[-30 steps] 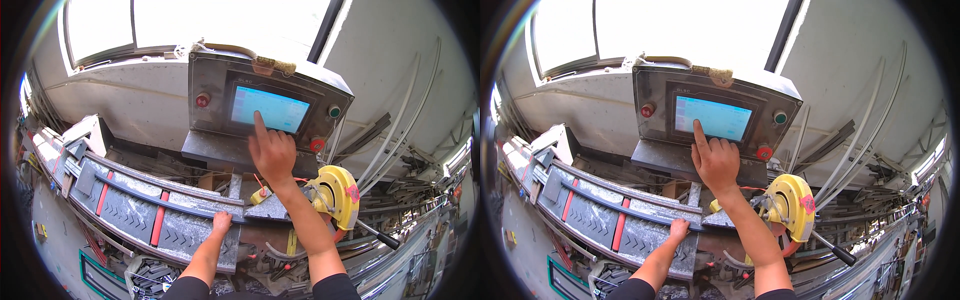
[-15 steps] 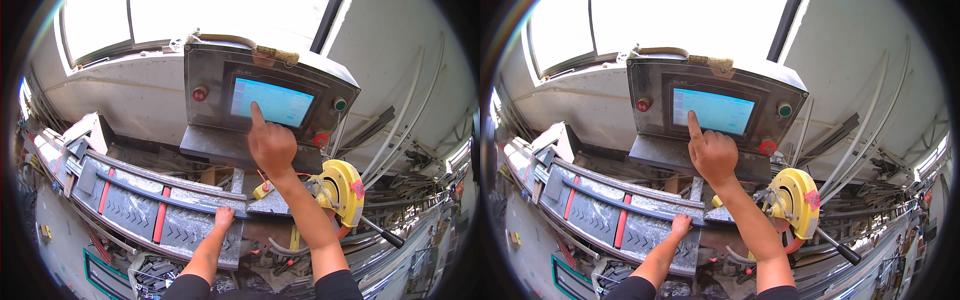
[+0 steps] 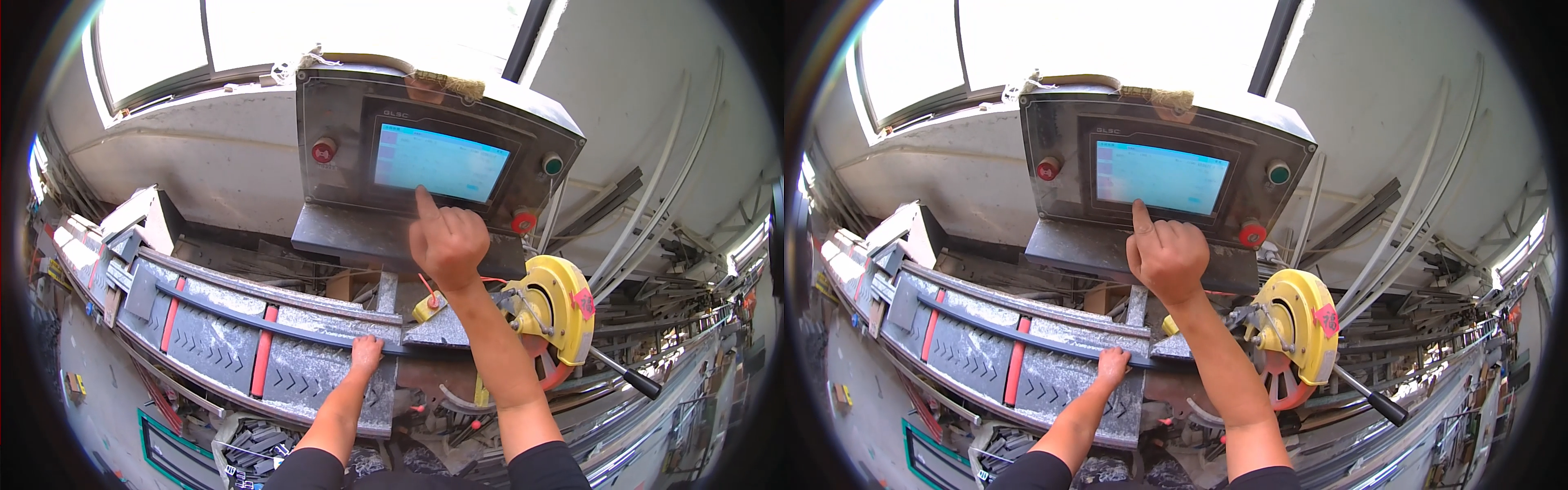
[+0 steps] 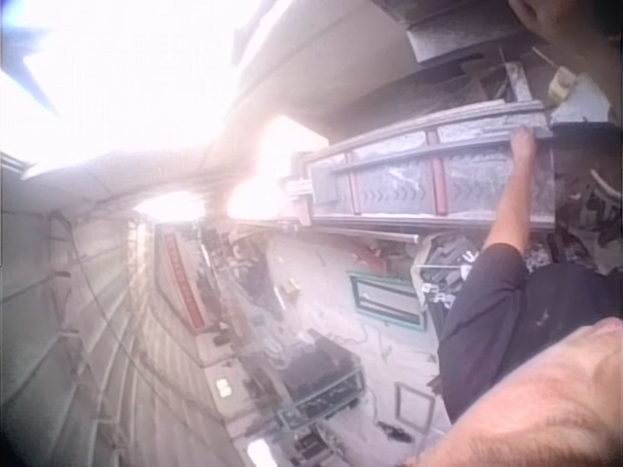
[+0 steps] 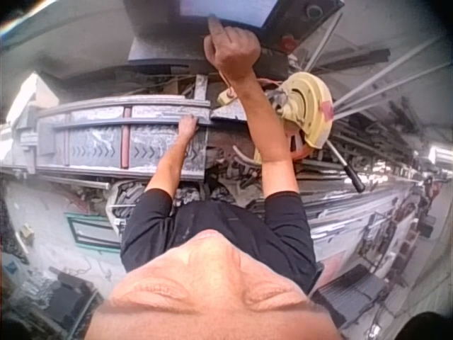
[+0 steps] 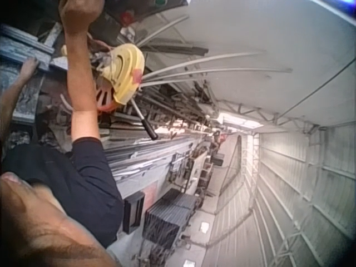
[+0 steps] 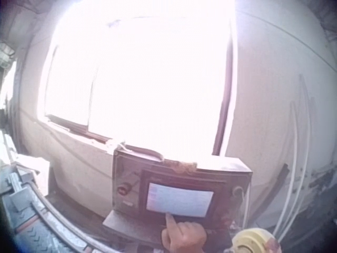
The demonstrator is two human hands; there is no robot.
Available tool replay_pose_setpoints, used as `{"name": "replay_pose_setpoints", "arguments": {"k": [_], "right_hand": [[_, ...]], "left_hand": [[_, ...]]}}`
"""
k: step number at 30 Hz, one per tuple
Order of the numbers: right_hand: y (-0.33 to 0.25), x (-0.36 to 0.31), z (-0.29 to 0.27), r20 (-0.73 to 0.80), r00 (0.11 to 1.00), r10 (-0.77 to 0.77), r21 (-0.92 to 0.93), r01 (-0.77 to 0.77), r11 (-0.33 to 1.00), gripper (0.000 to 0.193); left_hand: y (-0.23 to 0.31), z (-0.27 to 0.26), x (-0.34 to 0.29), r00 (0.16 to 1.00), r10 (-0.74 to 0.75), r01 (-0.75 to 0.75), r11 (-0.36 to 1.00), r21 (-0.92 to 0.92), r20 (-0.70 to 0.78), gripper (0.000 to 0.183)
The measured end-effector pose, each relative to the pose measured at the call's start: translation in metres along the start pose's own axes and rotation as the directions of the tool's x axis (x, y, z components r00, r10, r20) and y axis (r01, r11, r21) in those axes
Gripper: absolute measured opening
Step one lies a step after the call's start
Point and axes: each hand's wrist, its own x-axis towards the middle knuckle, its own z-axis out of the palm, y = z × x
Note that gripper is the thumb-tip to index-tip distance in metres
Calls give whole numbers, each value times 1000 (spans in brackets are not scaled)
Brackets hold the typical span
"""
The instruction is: The person measures and cuts metal strips using a motorized saw and then attaches a rubber seal to a green metal window frame using shears.
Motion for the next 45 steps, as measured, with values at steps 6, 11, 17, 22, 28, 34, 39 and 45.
{"name": "replay_pose_setpoints", "arguments": {"k": [6,11,17,22,28,34,39,45], "right_hand": [[0,-1,1,-25,998,66,-29,-67,997,40],[-1,0,0,-9,999,45,6,-45,999,40],[4,-3,6,11,998,60,-29,-60,998,44],[12,-6,-8,19,1000,12,31,-12,999,46],[46,-27,-38,115,993,-27,-70,35,997,48],[41,-23,-34,141,989,-52,-63,61,996,48],[41,-24,-35,128,992,-4,-84,15,996,39],[41,-22,-33,78,996,36,-131,-26,991,33]], "left_hand": [[1,0,0,1000,8,-8,1000,12,-4,24],[-1,1,-1,1000,-7,8,1000,17,-14,23],[2,4,0,1000,14,-14,1000,-6,-18,23],[-6,7,1,999,23,-22,1000,22,-47,20],[0,0,-1,998,28,-28,1000,-7,-62,14],[-3,1,-2,994,41,-47,998,-53,-101,12],[0,-1,-2,998,26,-27,1000,-16,-63,14],[-3,3,-2,997,26,-26,1000,-4,-74,15]]}}
